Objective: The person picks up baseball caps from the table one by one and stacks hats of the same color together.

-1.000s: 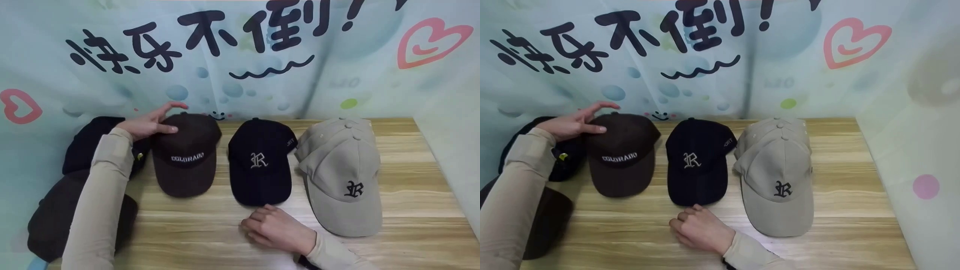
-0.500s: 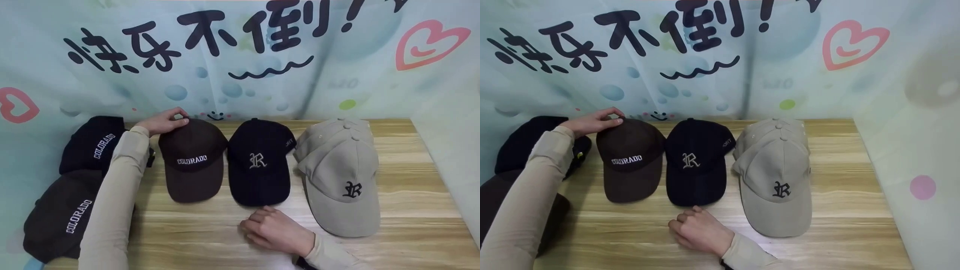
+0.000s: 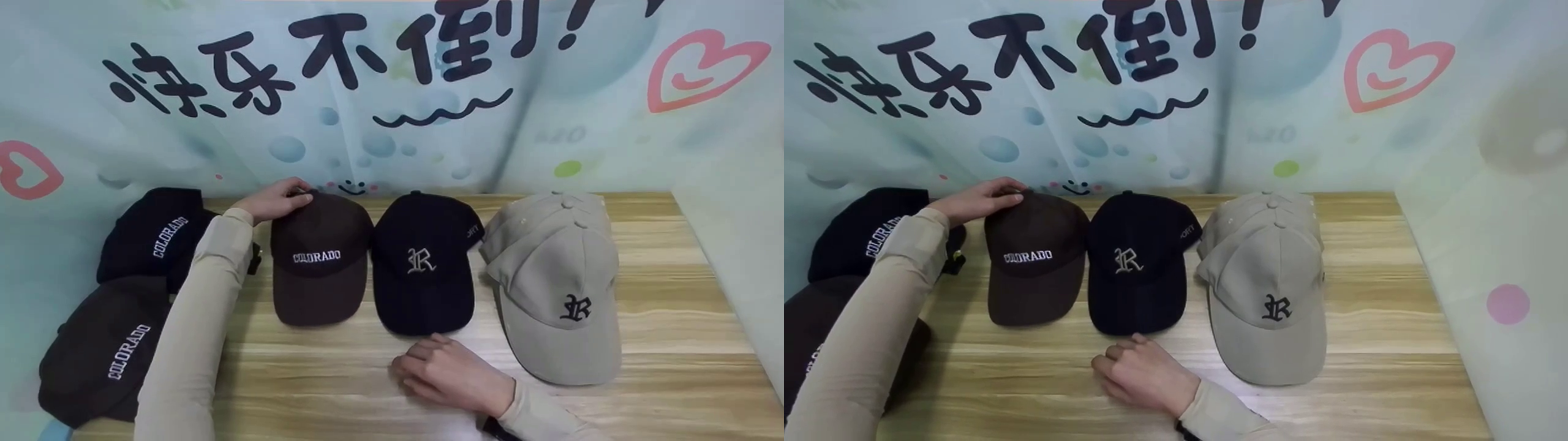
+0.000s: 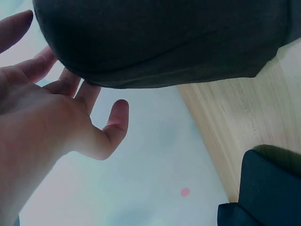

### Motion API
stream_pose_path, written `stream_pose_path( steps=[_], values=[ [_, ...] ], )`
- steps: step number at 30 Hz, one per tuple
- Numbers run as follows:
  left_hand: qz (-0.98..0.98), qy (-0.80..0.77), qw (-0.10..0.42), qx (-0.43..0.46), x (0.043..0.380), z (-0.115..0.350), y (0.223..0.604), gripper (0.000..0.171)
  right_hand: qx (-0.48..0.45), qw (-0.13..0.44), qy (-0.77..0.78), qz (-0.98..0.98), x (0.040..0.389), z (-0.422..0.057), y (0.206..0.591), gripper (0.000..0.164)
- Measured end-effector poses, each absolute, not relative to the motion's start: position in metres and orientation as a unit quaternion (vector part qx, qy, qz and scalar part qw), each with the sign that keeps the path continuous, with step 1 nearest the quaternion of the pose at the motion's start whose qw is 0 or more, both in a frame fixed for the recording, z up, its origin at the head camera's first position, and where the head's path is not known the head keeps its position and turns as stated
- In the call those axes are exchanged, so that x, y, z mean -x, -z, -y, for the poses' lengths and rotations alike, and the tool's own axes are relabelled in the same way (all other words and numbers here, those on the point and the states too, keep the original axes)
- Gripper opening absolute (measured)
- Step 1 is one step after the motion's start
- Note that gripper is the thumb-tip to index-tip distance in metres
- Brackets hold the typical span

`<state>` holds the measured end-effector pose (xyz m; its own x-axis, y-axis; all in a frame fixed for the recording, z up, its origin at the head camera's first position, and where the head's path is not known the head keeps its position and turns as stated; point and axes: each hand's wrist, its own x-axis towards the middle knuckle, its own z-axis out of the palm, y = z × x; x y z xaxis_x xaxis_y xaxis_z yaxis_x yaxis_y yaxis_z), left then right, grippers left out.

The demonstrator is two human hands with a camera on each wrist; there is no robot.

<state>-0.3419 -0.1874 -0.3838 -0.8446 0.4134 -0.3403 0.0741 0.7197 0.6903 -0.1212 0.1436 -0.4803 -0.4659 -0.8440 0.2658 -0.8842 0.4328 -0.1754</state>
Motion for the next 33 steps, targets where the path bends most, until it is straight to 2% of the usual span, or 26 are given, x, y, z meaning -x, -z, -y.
stream_pose_path(
  steps=[12,21,27,33],
  values=[
    [-0.907,-0.336,0.233,-0.1,0.334,0.227,0.378,0.054,-0.493,0.097,-0.179,0.846,0.132,-0.16,0.47,0.017],
    [-0.944,-0.247,0.214,-0.044,0.323,0.286,0.369,0.062,-0.446,0.119,-0.207,0.863,0.14,-0.193,0.458,0.031],
    [-0.96,-0.193,0.203,0.001,0.314,0.318,0.362,0.065,-0.387,0.133,-0.214,0.887,0.142,-0.225,0.453,0.035],
    [-0.959,-0.211,0.185,0.044,0.3,0.345,0.362,0.065,-0.354,0.156,-0.226,0.894,0.137,-0.254,0.449,0.035]
  ],
)
